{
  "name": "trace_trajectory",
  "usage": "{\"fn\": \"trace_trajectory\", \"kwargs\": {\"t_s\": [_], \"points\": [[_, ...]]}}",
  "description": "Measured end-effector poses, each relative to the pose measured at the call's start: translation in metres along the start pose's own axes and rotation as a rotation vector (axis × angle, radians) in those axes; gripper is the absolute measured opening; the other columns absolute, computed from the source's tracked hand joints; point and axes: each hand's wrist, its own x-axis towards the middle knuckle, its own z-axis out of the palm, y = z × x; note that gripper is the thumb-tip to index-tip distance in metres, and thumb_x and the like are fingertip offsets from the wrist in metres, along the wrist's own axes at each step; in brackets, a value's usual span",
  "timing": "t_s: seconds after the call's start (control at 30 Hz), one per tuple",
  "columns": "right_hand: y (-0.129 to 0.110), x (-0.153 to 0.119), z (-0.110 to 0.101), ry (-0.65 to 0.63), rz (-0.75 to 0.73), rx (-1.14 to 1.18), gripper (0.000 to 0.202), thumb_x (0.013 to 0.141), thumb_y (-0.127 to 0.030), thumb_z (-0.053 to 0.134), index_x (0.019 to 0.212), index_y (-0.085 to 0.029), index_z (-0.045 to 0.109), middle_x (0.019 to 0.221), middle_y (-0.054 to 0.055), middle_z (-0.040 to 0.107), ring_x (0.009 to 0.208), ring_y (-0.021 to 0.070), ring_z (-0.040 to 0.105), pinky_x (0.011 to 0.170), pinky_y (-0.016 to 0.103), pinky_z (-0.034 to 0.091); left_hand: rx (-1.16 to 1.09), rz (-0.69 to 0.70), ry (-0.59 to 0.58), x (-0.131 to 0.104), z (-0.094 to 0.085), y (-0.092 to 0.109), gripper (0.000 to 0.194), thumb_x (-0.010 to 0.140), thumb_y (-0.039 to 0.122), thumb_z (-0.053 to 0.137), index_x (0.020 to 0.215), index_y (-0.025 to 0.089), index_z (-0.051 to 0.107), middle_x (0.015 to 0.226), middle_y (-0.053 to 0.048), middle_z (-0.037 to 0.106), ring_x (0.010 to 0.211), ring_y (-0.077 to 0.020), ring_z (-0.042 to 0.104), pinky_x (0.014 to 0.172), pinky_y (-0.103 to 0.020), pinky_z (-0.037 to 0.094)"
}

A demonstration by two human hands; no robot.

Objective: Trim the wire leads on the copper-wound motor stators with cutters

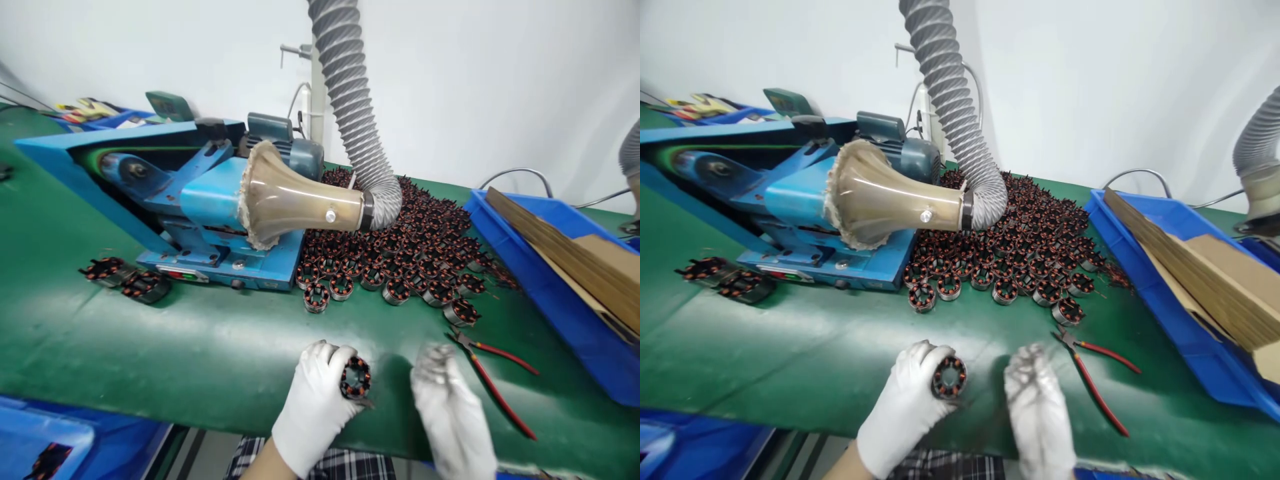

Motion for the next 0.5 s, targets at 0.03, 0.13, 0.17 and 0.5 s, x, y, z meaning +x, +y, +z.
{"fn": "trace_trajectory", "kwargs": {"t_s": [0.03,0.13,0.17,0.5], "points": [[-0.007,0.001,-0.002,0.035,-0.056,-0.004,0.021,0.063,-0.031,0.078,0.075,-0.023,0.063,0.070,-0.004,0.059,0.059,0.0081,0.054,0.056,0.015,0.048,0.004,-0.006,0.005,0.000,0.000,-0.001,0.051,0.051,0.043,0.077,0.091,0.019,0.057,0.084,-0.006,0.055,0.084,-0.0274,0.053,0.072,-0.042,0.046],[-0.008,-0.002,-0.010,-0.039,-0.038,-0.351,0.027,0.064,-0.039,0.074,0.077,-0.019,0.063,0.072,0.002,0.063,0.059,0.0144,0.058,0.053,0.022,0.049,-0.014,-0.002,0.008,-0.002,-0.002,-0.004,0.064,0.044,0.048,0.077,0.096,0.018,0.054,0.096,-0.009,0.054,0.097,-0.0327,0.049,0.083,-0.051,0.042],[-0.002,-0.006,-0.012,-0.104,0.023,-0.539,0.031,0.061,-0.042,0.074,0.075,-0.016,0.063,0.070,0.005,0.063,0.056,0.0172,0.058,0.050,0.025,0.049,-0.025,0.017,0.011,-0.003,-0.004,-0.005,0.065,0.046,0.046,0.076,0.100,0.018,0.052,0.104,-0.010,0.052,0.103,-0.0337,0.047,0.087,-0.053,0.039],[0.039,-0.031,-0.008,-0.185,-0.269,-1.412,0.037,0.080,-0.044,0.052,0.053,-0.019,0.049,0.048,-0.003,0.047,0.045,0.0122,0.043,0.043,0.021,0.034,-0.131,0.131,-0.037,-0.004,0.000,-0.009,0.053,0.067,0.022,0.066,0.115,0.017,0.041,0.105,-0.009,0.056,0.103,-0.0265,0.051,0.095,-0.048,0.037]]}}
